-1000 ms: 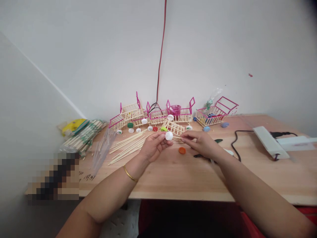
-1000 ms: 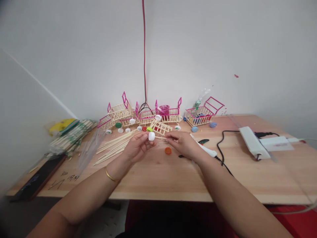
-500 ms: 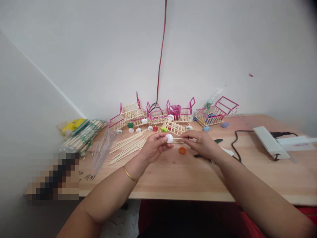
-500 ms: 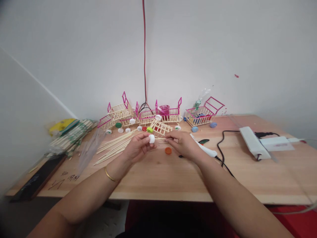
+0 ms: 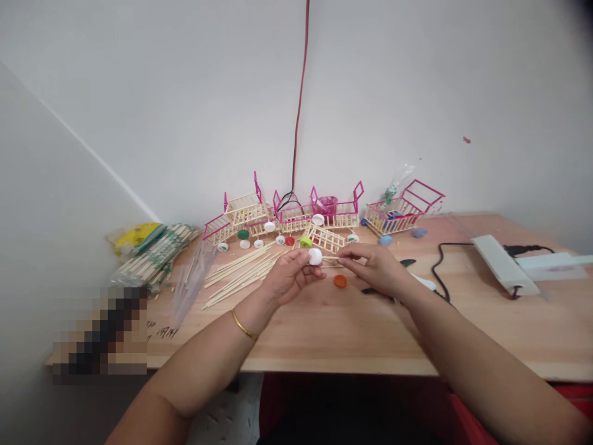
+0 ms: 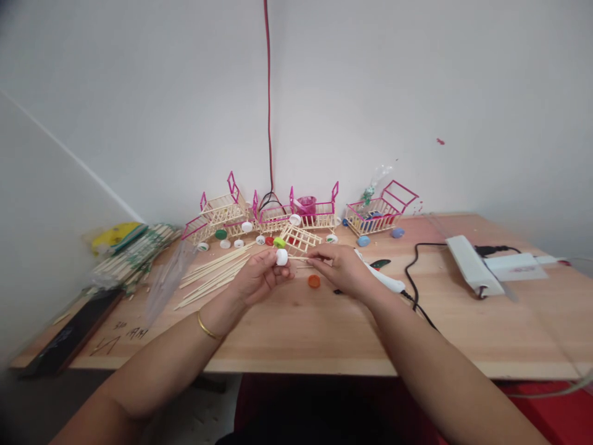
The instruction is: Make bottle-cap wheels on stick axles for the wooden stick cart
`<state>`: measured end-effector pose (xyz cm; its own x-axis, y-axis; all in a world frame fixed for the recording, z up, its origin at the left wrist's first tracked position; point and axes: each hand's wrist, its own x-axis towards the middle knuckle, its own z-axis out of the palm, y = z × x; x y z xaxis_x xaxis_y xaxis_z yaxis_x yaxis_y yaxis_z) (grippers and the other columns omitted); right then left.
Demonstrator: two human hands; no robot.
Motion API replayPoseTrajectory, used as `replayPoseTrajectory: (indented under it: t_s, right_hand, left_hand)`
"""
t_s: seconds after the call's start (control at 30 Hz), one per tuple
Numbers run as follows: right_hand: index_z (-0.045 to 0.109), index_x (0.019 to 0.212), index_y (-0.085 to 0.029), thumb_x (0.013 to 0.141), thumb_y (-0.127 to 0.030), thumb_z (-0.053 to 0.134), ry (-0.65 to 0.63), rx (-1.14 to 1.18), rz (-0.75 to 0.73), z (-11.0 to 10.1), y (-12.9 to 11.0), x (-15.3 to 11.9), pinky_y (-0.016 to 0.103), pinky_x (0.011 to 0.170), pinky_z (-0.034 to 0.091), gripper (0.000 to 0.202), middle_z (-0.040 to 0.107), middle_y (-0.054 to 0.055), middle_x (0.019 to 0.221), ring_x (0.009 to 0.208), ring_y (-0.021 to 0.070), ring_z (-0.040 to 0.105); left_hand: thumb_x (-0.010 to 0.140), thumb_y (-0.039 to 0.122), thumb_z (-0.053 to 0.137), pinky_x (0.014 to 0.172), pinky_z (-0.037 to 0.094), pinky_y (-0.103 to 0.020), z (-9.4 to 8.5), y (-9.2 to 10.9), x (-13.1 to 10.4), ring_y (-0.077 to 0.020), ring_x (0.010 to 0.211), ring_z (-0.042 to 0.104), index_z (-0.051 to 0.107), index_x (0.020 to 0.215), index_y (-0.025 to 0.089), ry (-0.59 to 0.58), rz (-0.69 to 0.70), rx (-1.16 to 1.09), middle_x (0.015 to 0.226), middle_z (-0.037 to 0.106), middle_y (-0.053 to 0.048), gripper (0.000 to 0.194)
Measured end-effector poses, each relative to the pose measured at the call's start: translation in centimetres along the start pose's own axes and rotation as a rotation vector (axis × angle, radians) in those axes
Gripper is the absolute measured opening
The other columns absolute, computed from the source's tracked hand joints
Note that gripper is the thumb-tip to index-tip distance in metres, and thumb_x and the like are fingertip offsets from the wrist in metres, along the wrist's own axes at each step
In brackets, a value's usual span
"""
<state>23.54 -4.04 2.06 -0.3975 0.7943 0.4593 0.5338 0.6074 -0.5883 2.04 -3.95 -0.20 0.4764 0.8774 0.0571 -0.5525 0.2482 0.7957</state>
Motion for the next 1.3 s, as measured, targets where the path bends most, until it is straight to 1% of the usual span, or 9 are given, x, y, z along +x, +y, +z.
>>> replayPoseTrajectory:
  t_s: [0.33,0.6,0.9,1.0,1.17,1.3]
  right_hand:
    - [0.068,0.089,-0.019,0.087,-0.026,0.054,0.021,-0.026,-0.057,0.0,0.3,-0.1,0.028,0.067,0.046,0.015,0.069,0.004,0.081,0.074,0.0168,0.061]
    - [0.066,0.087,-0.02,0.087,-0.024,0.053,0.012,-0.018,-0.084,-0.1,-0.1,-0.1,0.028,0.068,0.047,0.014,0.069,0.004,0.079,0.073,0.0169,0.061]
    - [0.068,0.086,-0.02,0.087,-0.027,0.054,0.02,-0.012,-0.106,0.1,0.2,0.0,0.029,0.07,0.049,0.015,0.071,0.004,0.081,0.075,0.0174,0.063]
    - [0.068,0.086,-0.02,0.087,-0.028,0.054,0.017,-0.007,-0.087,0.2,0.0,-0.1,0.029,0.07,0.049,0.016,0.071,0.004,0.081,0.075,0.0176,0.064]
    - [0.068,0.086,-0.021,0.088,-0.03,0.054,-0.011,0.014,-0.053,0.3,-0.6,0.0,0.028,0.067,0.047,0.017,0.07,0.004,0.079,0.073,0.017,0.062]
    - [0.068,0.084,-0.02,0.087,-0.03,0.054,0.007,0.012,-0.043,0.2,-0.7,0.0,0.027,0.065,0.046,0.017,0.069,0.004,0.078,0.071,0.0161,0.061]
  left_hand:
    - [0.074,0.022,0.073,0.076,0.056,-0.034,0.1,0.0,0.0,-0.0114,0.066,0.064,0.065,0.088,0.01,0.044,0.025,0.023,0.075,0.066,-0.004,0.02]
    - [0.073,0.023,0.074,0.077,0.055,-0.034,0.2,0.2,-0.2,-0.0116,0.066,0.063,0.065,0.088,0.011,0.017,0.031,0.046,0.074,0.066,-0.004,0.022]
    - [0.073,0.024,0.074,0.076,0.055,-0.033,0.3,0.1,-0.2,-0.0123,0.066,0.064,0.065,0.088,0.009,0.002,0.045,0.056,0.074,0.066,-0.005,0.023]
    - [0.075,0.027,0.073,0.077,0.055,-0.033,0.2,0.0,-0.1,-0.0116,0.066,0.063,0.064,0.088,0.01,0.006,0.058,0.05,0.075,0.066,-0.004,0.024]
    - [0.076,0.039,0.07,0.076,0.054,-0.035,-0.2,-0.4,0.2,-0.013,0.064,0.064,0.061,0.089,0.012,0.03,0.092,0.021,0.076,0.067,-0.005,0.032]
    - [0.075,0.044,0.07,0.076,0.054,-0.036,-0.2,-0.4,0.1,-0.0131,0.065,0.064,0.06,0.091,0.012,-0.001,0.072,-0.007,0.078,0.067,-0.004,0.036]
